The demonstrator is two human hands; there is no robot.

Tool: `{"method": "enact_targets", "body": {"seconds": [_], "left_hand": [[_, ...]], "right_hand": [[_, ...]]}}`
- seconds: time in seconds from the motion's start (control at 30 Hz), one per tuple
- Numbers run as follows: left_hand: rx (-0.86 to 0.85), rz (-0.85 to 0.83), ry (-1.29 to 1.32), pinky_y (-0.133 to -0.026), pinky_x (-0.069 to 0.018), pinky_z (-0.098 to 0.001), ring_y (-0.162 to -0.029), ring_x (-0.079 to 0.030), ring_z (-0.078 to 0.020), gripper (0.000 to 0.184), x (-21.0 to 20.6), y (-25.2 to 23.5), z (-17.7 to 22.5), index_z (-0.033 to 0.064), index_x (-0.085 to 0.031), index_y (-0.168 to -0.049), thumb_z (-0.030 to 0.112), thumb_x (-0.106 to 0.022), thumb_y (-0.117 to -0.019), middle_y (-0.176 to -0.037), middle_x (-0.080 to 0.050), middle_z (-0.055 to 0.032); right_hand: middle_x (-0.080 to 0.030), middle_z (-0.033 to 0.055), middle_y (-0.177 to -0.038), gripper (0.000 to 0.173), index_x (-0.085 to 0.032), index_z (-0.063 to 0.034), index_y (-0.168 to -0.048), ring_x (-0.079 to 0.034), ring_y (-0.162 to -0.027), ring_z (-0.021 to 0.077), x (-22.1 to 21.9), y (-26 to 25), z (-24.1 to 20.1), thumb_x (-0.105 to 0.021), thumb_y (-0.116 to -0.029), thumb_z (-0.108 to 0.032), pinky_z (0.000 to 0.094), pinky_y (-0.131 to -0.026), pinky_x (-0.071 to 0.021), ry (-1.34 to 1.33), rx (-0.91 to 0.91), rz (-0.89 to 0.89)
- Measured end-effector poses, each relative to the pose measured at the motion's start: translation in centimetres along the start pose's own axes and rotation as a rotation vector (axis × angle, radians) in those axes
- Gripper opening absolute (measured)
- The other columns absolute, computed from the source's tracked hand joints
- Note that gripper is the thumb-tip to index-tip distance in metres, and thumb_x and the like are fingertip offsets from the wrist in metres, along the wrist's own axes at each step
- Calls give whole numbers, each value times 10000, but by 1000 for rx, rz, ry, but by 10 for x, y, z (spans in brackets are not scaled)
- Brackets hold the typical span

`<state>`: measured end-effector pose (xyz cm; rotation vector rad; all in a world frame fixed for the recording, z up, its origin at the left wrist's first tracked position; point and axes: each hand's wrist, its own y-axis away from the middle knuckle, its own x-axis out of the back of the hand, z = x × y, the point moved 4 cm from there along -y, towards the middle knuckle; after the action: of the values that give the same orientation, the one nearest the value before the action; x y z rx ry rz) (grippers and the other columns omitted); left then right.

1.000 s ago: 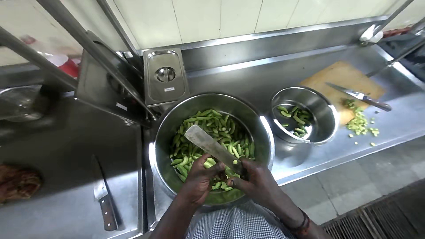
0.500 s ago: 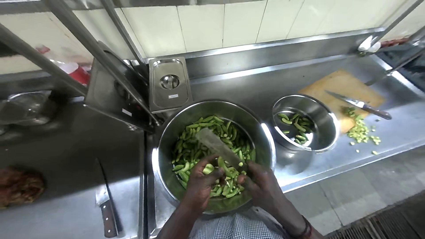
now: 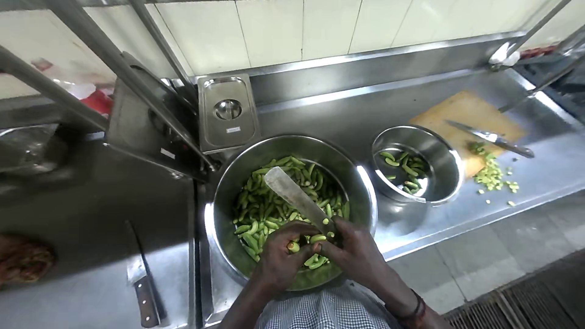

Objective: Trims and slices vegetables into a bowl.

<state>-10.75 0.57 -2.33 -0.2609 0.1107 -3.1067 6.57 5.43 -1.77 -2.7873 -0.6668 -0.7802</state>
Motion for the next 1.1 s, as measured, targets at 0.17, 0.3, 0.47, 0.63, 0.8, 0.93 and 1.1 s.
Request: {"method": "enact_targets", "body": {"seconds": [0.17,0.3,0.47,0.63,0.8,0.93,1.1], "left_hand": [[-41,-27,18,-786,-597,-227,-901,-679,-70,98,0,1,0,154,-768,-978,135,-755,-883,-1028,-713,38],[-19,72,-63,-762,-592,-225,-842,-674,-33,98,-1,4,-4,154,-749,-928,116,-777,-841,-906,-708,58],[373,215,397,-623,-598,-322,-754,-683,-196,219,24,-9,-12,74,-679,-1146,0,-589,-960,-978,-710,-93],[562,335,676,-734,-617,-397,-908,-704,-250,211,53,-32,-25,100,-600,-1217,101,-503,-1031,-1066,-680,-116],[412,-57,-431,-725,-552,-510,-830,-649,-330,255,36,-68,-8,19,-647,-1160,132,-734,-948,-1014,-673,-196],[324,-394,-1077,-922,-524,-620,-1106,-662,-397,304,-2,-102,-53,105,-675,-1254,189,-670,-962,-1207,-682,-177],[255,-472,-1271,-873,-545,-608,-1054,-672,-418,258,-17,-114,-84,81,-680,-1225,139,-620,-981,-1176,-682,-196]], "right_hand": [[-545,-75,-642,417,-632,-175,-868,-536,-557,47,-2,1,0,-693,-890,-587,265,-518,-478,19,-11,-29],[-538,-70,-621,459,-691,-169,-861,-516,-540,49,-6,4,-1,-601,-949,-611,282,-510,-458,7,-20,-105],[-560,-59,-647,493,-676,-150,-891,-544,-553,65,6,4,3,-567,-956,-627,297,-513,-497,-15,78,21],[-491,-57,-614,437,-615,-178,-843,-485,-511,77,24,2,11,-456,-1049,-529,288,-466,-436,63,59,158],[-563,-42,-692,395,-655,-156,-973,-555,-577,98,25,2,13,-555,-993,-537,325,-523,-499,83,-24,156],[-501,-36,-661,458,-621,-158,-915,-512,-553,109,29,2,13,-381,-1067,-517,326,-503,-463,105,28,197],[-502,-49,-664,425,-632,-175,-910,-513,-562,98,36,4,17,-407,-1060,-504,313,-512,-461,92,24,220]]}}
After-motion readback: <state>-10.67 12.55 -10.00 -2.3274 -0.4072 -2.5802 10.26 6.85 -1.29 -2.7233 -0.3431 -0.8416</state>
